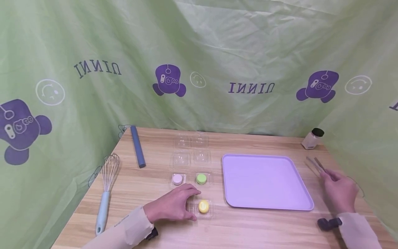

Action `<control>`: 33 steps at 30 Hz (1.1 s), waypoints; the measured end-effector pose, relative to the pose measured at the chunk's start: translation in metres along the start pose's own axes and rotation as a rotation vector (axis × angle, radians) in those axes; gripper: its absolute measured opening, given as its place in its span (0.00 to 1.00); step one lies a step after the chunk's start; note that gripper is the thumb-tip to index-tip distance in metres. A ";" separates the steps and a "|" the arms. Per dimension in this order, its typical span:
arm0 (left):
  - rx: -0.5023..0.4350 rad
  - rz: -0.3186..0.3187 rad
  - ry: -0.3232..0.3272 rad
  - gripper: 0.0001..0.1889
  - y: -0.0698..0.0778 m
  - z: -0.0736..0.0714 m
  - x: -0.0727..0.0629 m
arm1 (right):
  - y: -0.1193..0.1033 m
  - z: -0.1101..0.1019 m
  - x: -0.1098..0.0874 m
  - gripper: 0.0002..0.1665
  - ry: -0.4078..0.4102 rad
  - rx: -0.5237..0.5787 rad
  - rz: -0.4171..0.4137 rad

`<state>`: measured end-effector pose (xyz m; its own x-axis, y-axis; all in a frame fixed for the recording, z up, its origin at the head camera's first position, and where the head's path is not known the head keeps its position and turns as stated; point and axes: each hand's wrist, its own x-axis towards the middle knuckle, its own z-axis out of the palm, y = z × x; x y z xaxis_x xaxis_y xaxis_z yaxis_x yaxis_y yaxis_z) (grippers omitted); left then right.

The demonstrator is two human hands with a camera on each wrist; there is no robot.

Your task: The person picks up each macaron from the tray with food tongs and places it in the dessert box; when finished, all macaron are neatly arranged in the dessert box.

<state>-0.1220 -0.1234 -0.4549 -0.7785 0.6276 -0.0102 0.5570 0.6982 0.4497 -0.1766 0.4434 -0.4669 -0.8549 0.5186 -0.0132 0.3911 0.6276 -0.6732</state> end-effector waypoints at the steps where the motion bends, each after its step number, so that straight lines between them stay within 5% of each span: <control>1: 0.001 0.003 0.002 0.41 0.000 0.000 0.000 | 0.003 0.001 0.000 0.37 0.001 -0.006 0.001; 12: 0.009 0.013 0.006 0.40 -0.002 0.002 -0.001 | 0.018 0.004 0.006 0.39 -0.032 -0.131 -0.010; 33: 0.006 0.009 -0.002 0.40 -0.002 0.001 0.001 | 0.018 0.013 -0.001 0.35 0.046 -0.117 -0.080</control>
<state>-0.1235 -0.1243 -0.4565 -0.7732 0.6341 -0.0078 0.5654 0.6948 0.4445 -0.1735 0.4468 -0.4888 -0.8692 0.4890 0.0727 0.3620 0.7297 -0.5801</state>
